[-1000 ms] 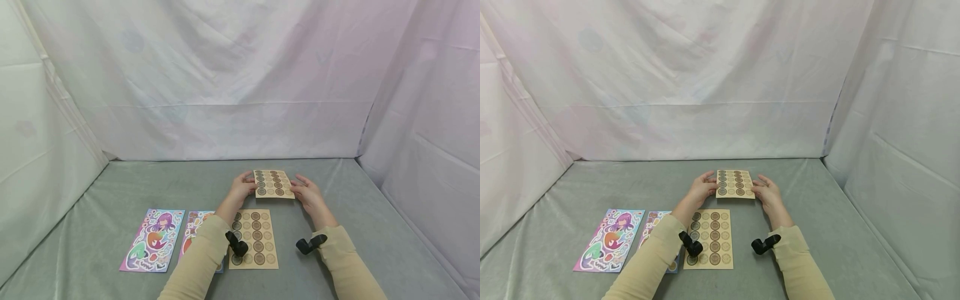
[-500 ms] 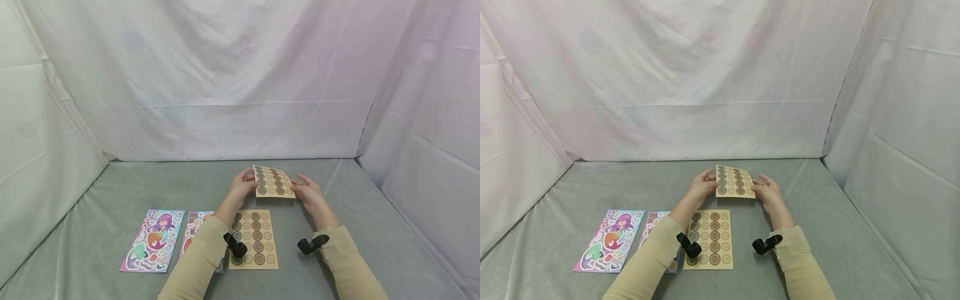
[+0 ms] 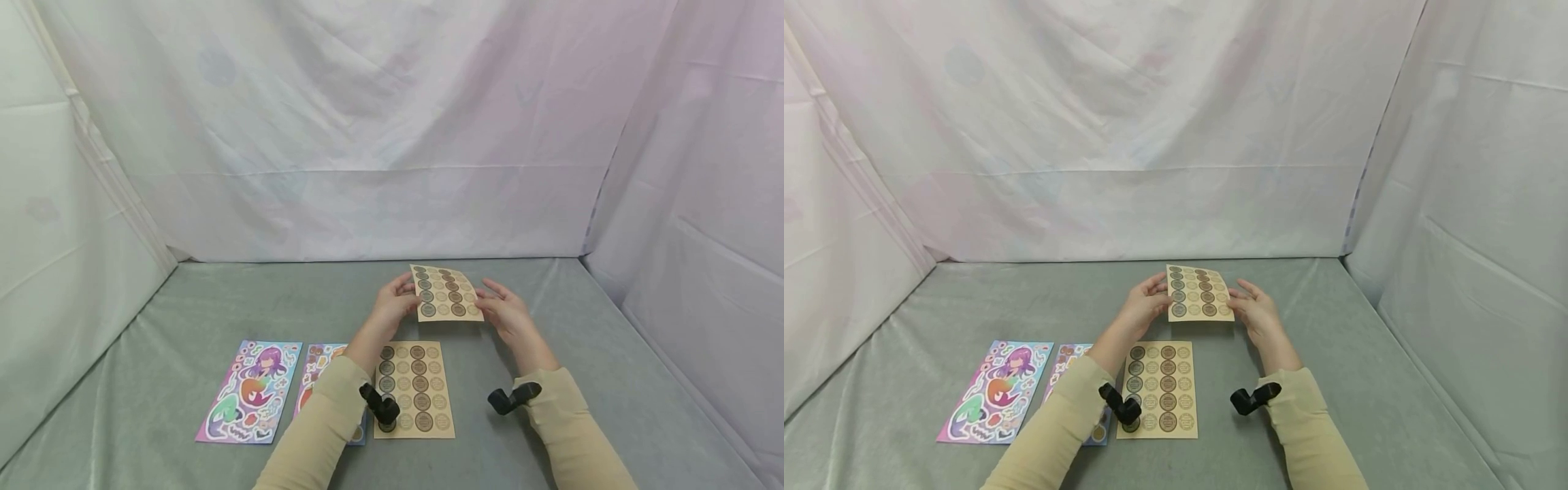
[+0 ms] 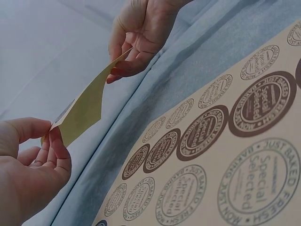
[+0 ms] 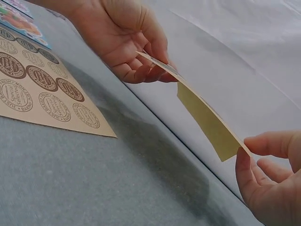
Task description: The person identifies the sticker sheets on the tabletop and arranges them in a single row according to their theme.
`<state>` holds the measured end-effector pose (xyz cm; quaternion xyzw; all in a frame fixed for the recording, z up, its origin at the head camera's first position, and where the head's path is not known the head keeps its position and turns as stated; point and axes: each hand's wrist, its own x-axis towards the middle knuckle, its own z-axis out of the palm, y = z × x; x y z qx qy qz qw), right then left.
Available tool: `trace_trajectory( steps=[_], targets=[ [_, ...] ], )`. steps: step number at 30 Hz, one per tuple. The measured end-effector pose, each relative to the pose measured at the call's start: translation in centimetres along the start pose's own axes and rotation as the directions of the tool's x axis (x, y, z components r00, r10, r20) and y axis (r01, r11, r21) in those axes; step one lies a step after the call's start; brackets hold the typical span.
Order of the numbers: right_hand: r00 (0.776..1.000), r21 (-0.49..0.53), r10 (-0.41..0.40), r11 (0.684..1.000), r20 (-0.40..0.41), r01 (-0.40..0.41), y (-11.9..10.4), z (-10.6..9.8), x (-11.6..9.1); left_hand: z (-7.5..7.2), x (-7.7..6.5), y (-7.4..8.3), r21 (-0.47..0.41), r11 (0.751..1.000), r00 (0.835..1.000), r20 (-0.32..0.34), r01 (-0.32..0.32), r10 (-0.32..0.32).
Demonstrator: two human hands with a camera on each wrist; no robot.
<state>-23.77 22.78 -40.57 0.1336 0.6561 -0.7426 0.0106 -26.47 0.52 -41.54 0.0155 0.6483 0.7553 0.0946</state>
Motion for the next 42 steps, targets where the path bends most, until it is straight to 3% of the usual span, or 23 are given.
trace_trajectory(
  steps=[21, 30, 42],
  targets=[
    [0.993, 0.022, -0.003, 1.000, 0.122, 0.000, -1.3, 0.1, -0.9, -0.7, -1.7, 1.3, -0.060, 0.997, 0.999, 0.022, -0.049, 0.050],
    [0.982, -0.006, -0.034, 0.999, 0.184, 0.035, -1.6, 0.0, -1.2, -1.3, -2.7, 2.1, -0.060, 0.998, 0.997, 0.071, -0.034, 0.039],
    [0.980, -0.062, -0.021, 0.997, 0.199, 0.034, -1.8, 0.2, -1.4, -1.8, -3.2, 1.6, -0.072, 0.994, 0.990, 0.103, -0.086, 0.093]
  ],
)
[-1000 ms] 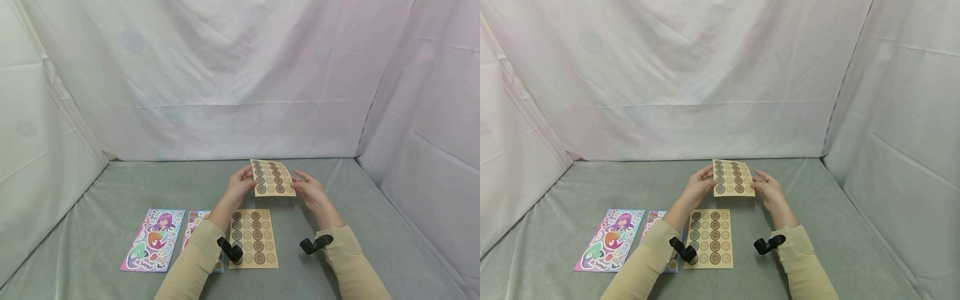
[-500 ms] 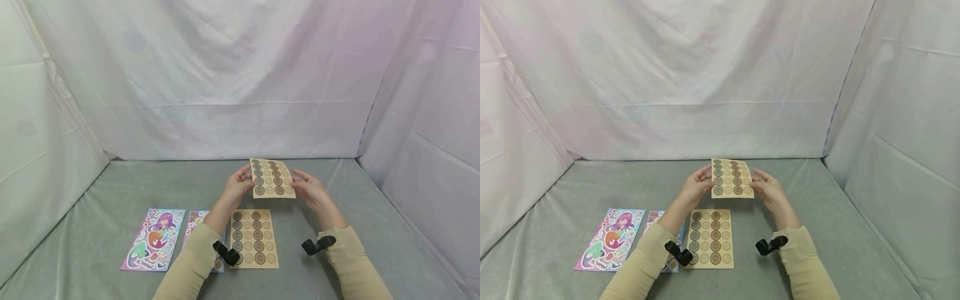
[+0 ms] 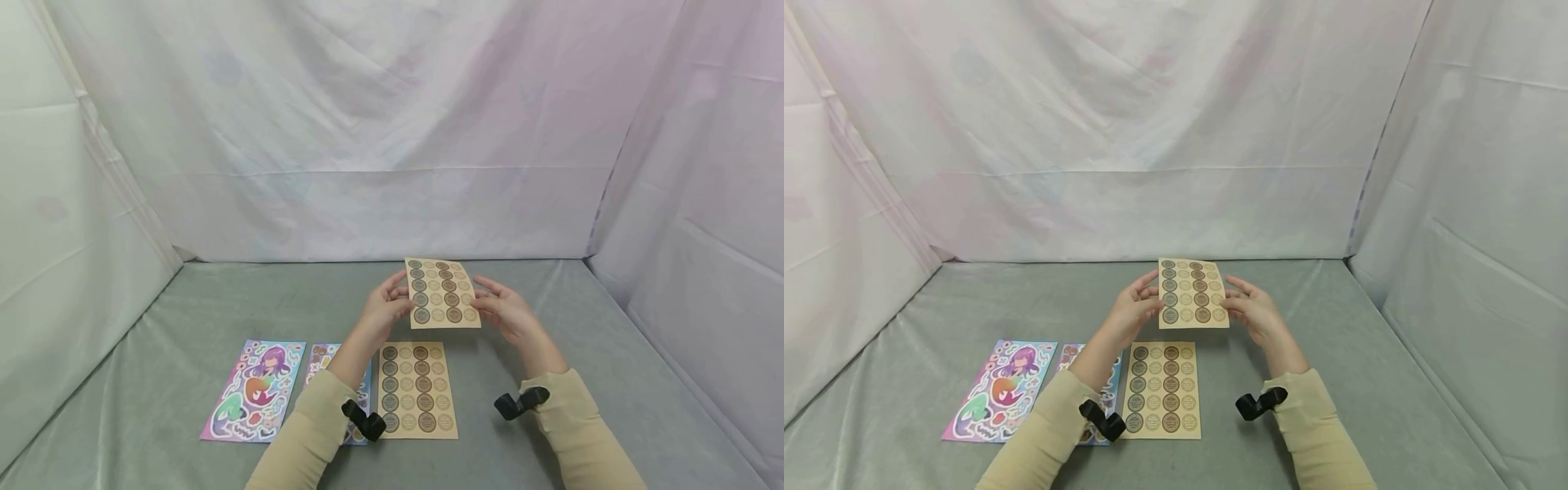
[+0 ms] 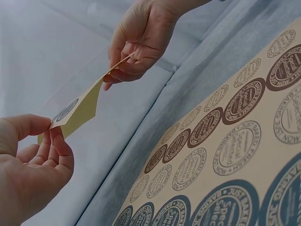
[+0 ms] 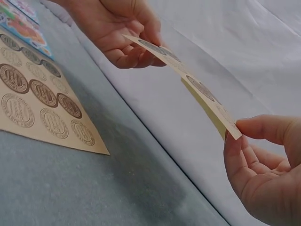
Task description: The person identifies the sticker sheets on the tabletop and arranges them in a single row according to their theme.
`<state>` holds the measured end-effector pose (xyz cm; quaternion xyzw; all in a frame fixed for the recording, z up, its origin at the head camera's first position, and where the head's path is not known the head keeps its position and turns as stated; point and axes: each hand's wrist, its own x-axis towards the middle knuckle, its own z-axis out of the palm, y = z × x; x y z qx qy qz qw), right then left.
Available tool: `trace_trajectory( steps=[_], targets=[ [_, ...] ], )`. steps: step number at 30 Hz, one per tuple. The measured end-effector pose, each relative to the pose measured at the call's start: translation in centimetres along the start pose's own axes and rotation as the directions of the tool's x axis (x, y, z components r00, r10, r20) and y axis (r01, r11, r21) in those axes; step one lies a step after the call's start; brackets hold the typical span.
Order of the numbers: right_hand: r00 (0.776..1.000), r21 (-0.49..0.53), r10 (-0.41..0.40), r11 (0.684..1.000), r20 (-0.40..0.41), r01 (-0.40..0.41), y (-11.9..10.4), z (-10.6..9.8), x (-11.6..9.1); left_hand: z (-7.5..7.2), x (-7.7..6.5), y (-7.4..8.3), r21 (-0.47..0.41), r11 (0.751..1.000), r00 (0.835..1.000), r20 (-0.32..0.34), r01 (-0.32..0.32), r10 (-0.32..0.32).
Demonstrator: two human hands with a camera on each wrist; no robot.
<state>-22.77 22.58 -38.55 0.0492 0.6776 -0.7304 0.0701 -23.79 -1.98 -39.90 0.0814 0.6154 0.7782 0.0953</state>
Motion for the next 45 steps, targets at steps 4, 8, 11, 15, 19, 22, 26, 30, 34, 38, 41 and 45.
trace_trajectory(
  steps=[4, 8, 11, 15, 19, 22, 26, 30, 34, 38, 41, 45],
  targets=[
    [1.000, -0.018, -0.009, 1.000, 0.021, 0.010, 0.0, 0.1, -0.3, -0.1, -0.3, 0.0, 0.006, 1.000, 1.000, 0.014, -0.008, 0.007],
    [0.999, -0.036, -0.017, 0.999, 0.028, 0.018, 0.0, 0.0, -0.6, 0.0, -0.5, 0.1, 0.009, 1.000, 1.000, 0.022, -0.004, 0.004],
    [0.999, -0.057, -0.020, 0.998, 0.036, 0.022, 0.0, -0.1, -0.8, 0.1, -0.6, 0.2, 0.015, 1.000, 1.000, 0.029, -0.009, 0.009],
    [0.999, -0.097, -0.024, 0.995, 0.042, 0.028, 0.0, -0.3, -1.2, 0.2, -0.9, 0.3, 0.027, 0.999, 0.999, 0.048, -0.023, 0.022],
    [0.999, -0.116, -0.020, 0.993, 0.049, 0.025, 0.0, -0.4, -1.6, 0.4, -1.2, 0.2, 0.040, 0.998, 0.997, 0.063, -0.039, 0.036],
    [0.999, -0.122, -0.014, 0.992, 0.052, 0.020, -0.1, -0.5, -1.9, 0.5, -1.3, 0.3, 0.046, 0.998, 0.997, 0.068, -0.042, 0.038],
    [0.999, -0.146, -0.010, 0.989, 0.047, 0.016, 0.1, -0.6, -2.2, 0.7, -1.5, 0.4, 0.052, 0.998, 0.997, 0.071, -0.031, 0.027],
    [0.999, -0.153, -0.001, 0.988, 0.034, 0.006, 0.3, -0.7, -2.3, 0.7, -1.8, 0.4, 0.060, 0.998, 0.997, 0.078, -0.015, 0.011],
    [0.999, -0.160, -0.009, 0.987, 0.049, 0.017, 0.4, -0.8, -2.5, 0.7, -1.9, 0.4, 0.070, 0.998, 0.996, 0.090, -0.011, 0.005],
    [0.997, -0.172, -0.016, 0.985, 0.069, 0.028, 0.4, -1.0, -2.9, 0.7, -2.1, 0.4, 0.077, 0.997, 0.994, 0.106, -0.012, 0.004],
    [0.997, -0.183, -0.018, 0.983, 0.079, 0.032, 0.3, -1.2, -3.3, 0.7, -2.4, 0.5, 0.080, 0.997, 0.993, 0.119, 0.000, -0.009],
    [0.996, -0.197, -0.021, 0.980, 0.083, 0.037, 0.4, -1.4, -3.8, 0.7, -2.7, 0.3, 0.095, 0.995, 0.991, 0.133, 0.006, -0.019]
  ],
)
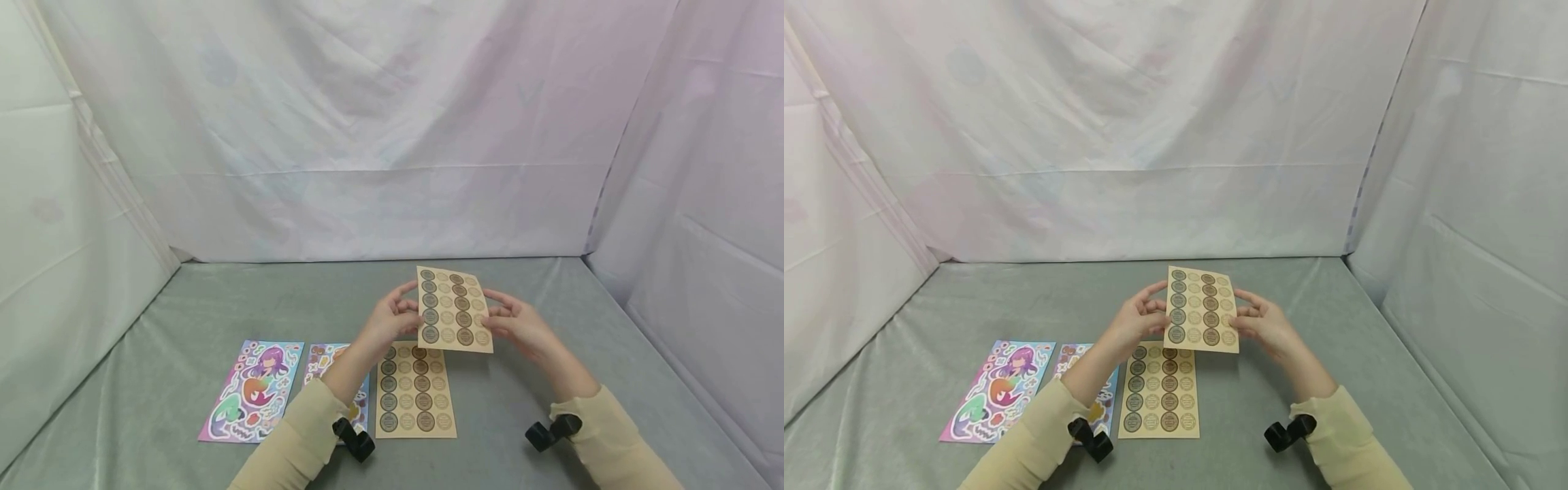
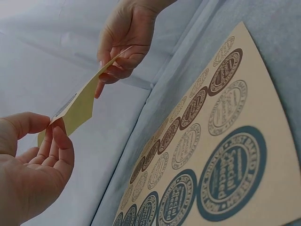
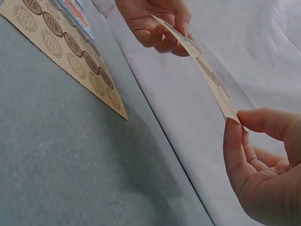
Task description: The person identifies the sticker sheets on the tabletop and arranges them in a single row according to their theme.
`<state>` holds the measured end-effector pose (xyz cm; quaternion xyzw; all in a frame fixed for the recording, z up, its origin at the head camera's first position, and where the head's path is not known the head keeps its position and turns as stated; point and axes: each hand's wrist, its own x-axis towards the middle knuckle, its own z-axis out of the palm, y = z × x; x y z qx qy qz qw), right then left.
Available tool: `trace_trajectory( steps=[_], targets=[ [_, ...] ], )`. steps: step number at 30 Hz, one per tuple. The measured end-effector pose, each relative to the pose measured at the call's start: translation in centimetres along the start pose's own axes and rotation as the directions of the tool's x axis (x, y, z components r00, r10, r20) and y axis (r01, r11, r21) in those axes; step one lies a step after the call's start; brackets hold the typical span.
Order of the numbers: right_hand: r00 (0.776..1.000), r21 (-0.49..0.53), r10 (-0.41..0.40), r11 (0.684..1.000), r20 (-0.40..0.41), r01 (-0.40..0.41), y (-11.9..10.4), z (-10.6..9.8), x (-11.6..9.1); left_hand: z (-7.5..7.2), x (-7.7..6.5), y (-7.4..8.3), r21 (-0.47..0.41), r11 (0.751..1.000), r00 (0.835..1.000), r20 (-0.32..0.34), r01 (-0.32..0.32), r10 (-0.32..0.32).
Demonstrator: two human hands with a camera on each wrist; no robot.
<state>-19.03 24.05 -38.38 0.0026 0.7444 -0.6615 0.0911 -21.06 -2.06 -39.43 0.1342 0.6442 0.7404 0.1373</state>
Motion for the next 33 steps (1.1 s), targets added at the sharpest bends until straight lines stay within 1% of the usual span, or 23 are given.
trace_trajectory(
  steps=[5, 8, 14, 17, 27, 33],
  targets=[
    [1.000, -0.006, 0.001, 1.000, -0.007, -0.001, 0.0, -0.2, -0.5, 0.2, -0.1, -0.2, 0.014, 1.000, 1.000, 0.004, -0.010, 0.010],
    [1.000, -0.001, -0.009, 1.000, -0.004, 0.009, 0.0, -0.3, -0.8, 0.3, -0.1, -0.3, 0.016, 1.000, 1.000, 0.008, -0.006, 0.006],
    [0.998, 0.011, -0.055, 0.998, 0.020, 0.055, 0.1, -0.6, -1.6, 0.5, -0.4, 0.0, 0.056, 0.998, 0.999, 0.045, -0.001, -0.001],
    [0.998, 0.007, -0.062, 0.998, 0.029, 0.062, 0.1, -0.7, -1.9, 0.6, -0.4, 0.0, 0.066, 0.998, 0.998, 0.059, -0.007, 0.003],
    [0.997, -0.005, -0.067, 0.998, 0.027, 0.067, 0.6, -1.1, -2.8, 1.0, -0.7, -0.6, 0.113, 0.994, 0.999, 0.054, -0.006, 0.000],
    [0.997, 0.009, -0.069, 0.998, 0.037, 0.069, 0.8, -1.3, -3.2, 1.1, -0.8, -0.9, 0.115, 0.993, 0.998, 0.063, 0.010, -0.018]
  ],
)
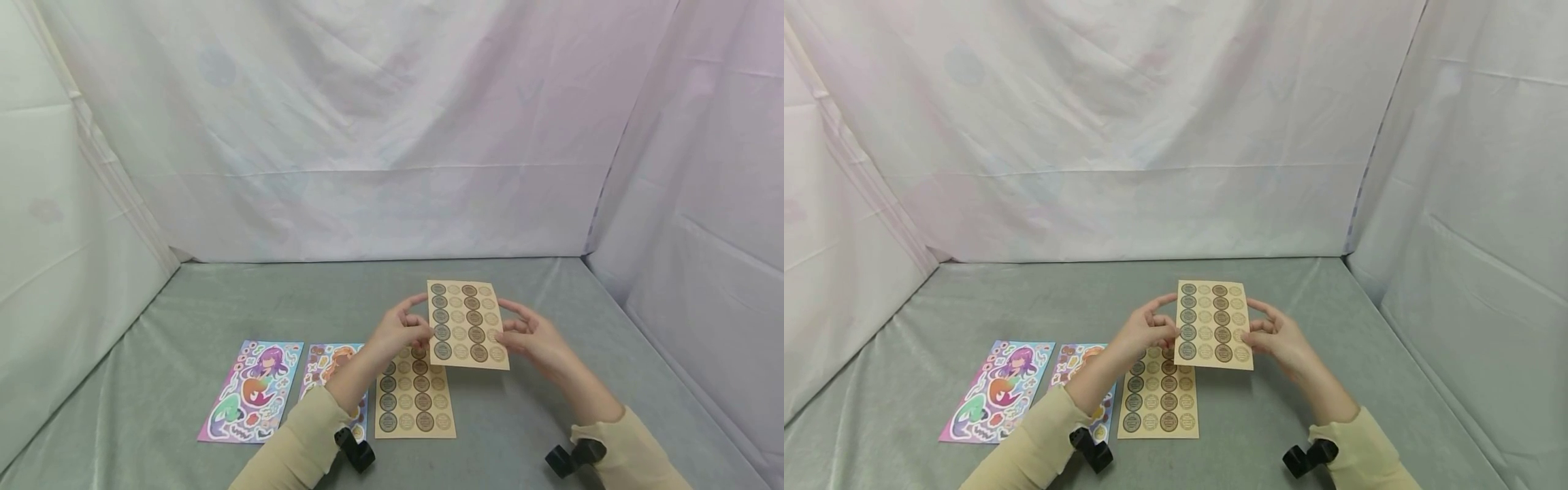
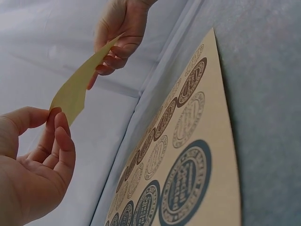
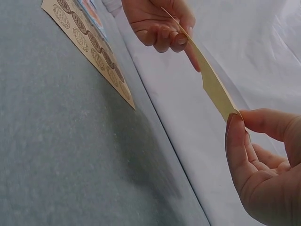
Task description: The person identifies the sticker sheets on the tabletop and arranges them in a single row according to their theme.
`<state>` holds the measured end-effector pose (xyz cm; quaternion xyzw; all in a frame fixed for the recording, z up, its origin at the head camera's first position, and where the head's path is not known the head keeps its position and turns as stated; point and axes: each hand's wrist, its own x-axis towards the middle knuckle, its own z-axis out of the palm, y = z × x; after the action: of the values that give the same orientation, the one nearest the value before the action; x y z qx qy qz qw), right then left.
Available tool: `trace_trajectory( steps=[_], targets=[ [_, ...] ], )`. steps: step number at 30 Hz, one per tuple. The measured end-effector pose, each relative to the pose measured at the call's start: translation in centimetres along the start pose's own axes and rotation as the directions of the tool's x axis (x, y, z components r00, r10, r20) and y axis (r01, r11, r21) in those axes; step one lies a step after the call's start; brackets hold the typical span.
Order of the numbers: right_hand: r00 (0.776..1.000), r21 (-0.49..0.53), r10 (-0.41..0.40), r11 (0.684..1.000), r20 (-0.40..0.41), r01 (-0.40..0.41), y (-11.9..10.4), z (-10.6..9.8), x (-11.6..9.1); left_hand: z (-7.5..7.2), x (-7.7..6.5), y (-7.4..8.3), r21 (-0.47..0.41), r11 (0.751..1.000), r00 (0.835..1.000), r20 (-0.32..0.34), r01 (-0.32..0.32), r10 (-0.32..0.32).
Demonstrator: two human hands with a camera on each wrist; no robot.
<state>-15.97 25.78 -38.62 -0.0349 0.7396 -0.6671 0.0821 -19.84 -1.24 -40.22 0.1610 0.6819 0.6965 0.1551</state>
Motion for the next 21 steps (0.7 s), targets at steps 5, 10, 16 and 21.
trace_trajectory(
  steps=[5, 10, 16, 21],
  targets=[
    [1.000, 0.000, -0.007, 1.000, 0.000, 0.007, 0.1, -0.1, -0.1, 0.2, 0.0, -0.2, -0.017, 1.000, 1.000, 0.009, -0.012, 0.012],
    [1.000, -0.010, 0.013, 1.000, -0.004, -0.013, 0.1, -0.3, -0.1, 0.3, -0.2, -0.1, -0.027, 1.000, 1.000, 0.013, -0.006, 0.007],
    [0.999, -0.030, 0.040, 0.999, 0.003, -0.040, 0.3, -0.7, -0.1, 0.5, -0.3, -0.4, 0.004, 1.000, 1.000, 0.027, -0.008, 0.008],
    [0.999, -0.018, 0.049, 0.999, 0.022, -0.049, 0.4, -1.1, 0.1, 0.7, -0.3, -0.7, 0.025, 1.000, 0.999, 0.038, -0.007, 0.006]
  ],
)
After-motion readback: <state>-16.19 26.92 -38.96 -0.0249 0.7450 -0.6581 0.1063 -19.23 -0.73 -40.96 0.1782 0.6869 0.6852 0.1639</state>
